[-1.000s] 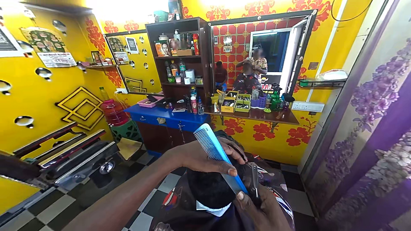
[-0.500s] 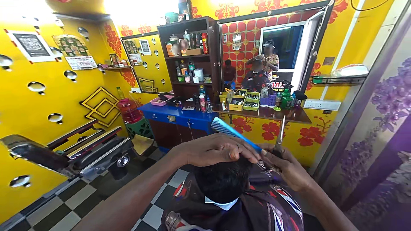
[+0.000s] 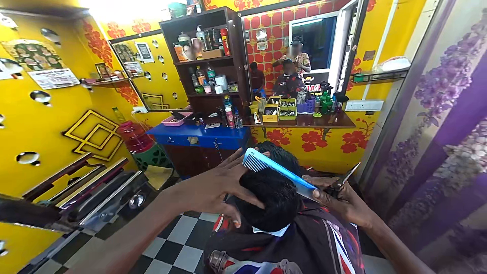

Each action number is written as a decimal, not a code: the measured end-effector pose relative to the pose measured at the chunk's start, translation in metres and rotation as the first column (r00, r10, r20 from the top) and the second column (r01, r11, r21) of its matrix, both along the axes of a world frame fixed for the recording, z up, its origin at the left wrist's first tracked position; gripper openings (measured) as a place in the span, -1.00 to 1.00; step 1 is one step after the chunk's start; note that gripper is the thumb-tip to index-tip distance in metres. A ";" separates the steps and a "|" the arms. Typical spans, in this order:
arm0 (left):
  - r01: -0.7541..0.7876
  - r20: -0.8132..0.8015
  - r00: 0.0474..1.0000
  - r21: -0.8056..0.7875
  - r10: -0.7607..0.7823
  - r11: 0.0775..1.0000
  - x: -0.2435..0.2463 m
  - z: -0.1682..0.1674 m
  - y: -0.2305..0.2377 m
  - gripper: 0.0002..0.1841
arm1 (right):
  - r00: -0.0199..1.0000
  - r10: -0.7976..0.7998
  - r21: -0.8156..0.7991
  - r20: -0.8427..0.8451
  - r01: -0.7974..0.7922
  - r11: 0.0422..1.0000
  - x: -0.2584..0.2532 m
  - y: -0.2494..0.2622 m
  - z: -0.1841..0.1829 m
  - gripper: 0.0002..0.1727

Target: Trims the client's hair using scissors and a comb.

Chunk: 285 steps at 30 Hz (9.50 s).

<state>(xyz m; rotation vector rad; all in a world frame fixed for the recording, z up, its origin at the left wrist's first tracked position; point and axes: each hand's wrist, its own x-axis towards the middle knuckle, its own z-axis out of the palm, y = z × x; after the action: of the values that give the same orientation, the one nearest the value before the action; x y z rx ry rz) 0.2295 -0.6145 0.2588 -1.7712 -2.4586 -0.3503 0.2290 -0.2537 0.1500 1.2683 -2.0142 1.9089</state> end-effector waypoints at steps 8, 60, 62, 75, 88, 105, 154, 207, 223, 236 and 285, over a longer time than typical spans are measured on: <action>0.258 0.007 0.966 -0.012 -0.258 0.966 -0.043 0.014 0.059 -0.53 | 0.996 -0.009 -0.149 0.089 0.023 0.989 0.010 -0.012 -0.016 -0.67; 0.178 0.189 0.962 0.119 -0.198 0.977 -0.027 0.012 0.090 -0.55 | 0.921 -0.313 0.640 0.230 0.099 0.762 0.064 0.021 0.038 -0.59; 0.178 0.195 0.961 0.110 -0.197 0.978 -0.027 0.014 0.090 -0.55 | 0.942 -0.288 0.721 0.171 0.080 0.688 0.066 0.014 0.047 -0.43; 0.183 0.189 0.960 0.130 -0.206 0.974 -0.023 0.014 0.089 -0.59 | 0.908 -0.414 0.833 -0.070 0.282 0.476 0.071 -0.002 0.069 -0.59; 0.153 0.364 0.897 0.280 -0.252 0.948 -0.012 0.028 0.085 -0.37 | 0.876 -0.382 0.187 0.295 0.339 0.922 0.063 0.009 0.044 -0.71; -0.178 0.436 0.890 0.608 -0.137 0.774 0.015 0.061 0.101 -0.33 | 0.907 -0.364 -0.056 -0.211 0.361 0.931 0.054 -0.056 0.097 -0.63; -0.007 0.725 0.585 0.451 -0.362 0.893 -0.140 0.053 0.076 -0.23 | 0.763 0.060 -0.384 0.644 0.255 0.887 0.002 -0.009 -0.007 -0.68; -0.008 0.736 0.654 0.238 -0.175 0.971 -0.089 0.036 0.135 -0.53 | 0.903 -0.426 -0.029 -0.062 0.425 0.905 0.027 0.015 0.028 -0.58; 0.131 0.618 0.756 0.180 -0.215 0.975 -0.085 0.043 0.136 -0.64 | 0.924 -0.243 0.574 0.294 0.032 0.819 0.000 0.072 0.057 -0.56; 0.141 0.526 0.829 0.130 -0.189 0.981 -0.084 0.046 0.135 -0.62 | 0.936 -0.352 0.761 0.019 0.214 0.612 0.010 0.048 0.087 -0.53; 0.117 0.487 0.869 -0.045 -0.080 0.992 -0.081 0.086 0.066 -0.49 | 0.934 -0.128 -0.108 0.334 0.173 0.979 0.040 -0.014 -0.018 -0.70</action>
<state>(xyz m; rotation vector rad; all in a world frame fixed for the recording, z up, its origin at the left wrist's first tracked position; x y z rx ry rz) 0.1484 -0.5487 0.3451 -2.0528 -2.7306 -0.8184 0.2687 -0.2679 0.1324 0.7815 -2.0068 2.2543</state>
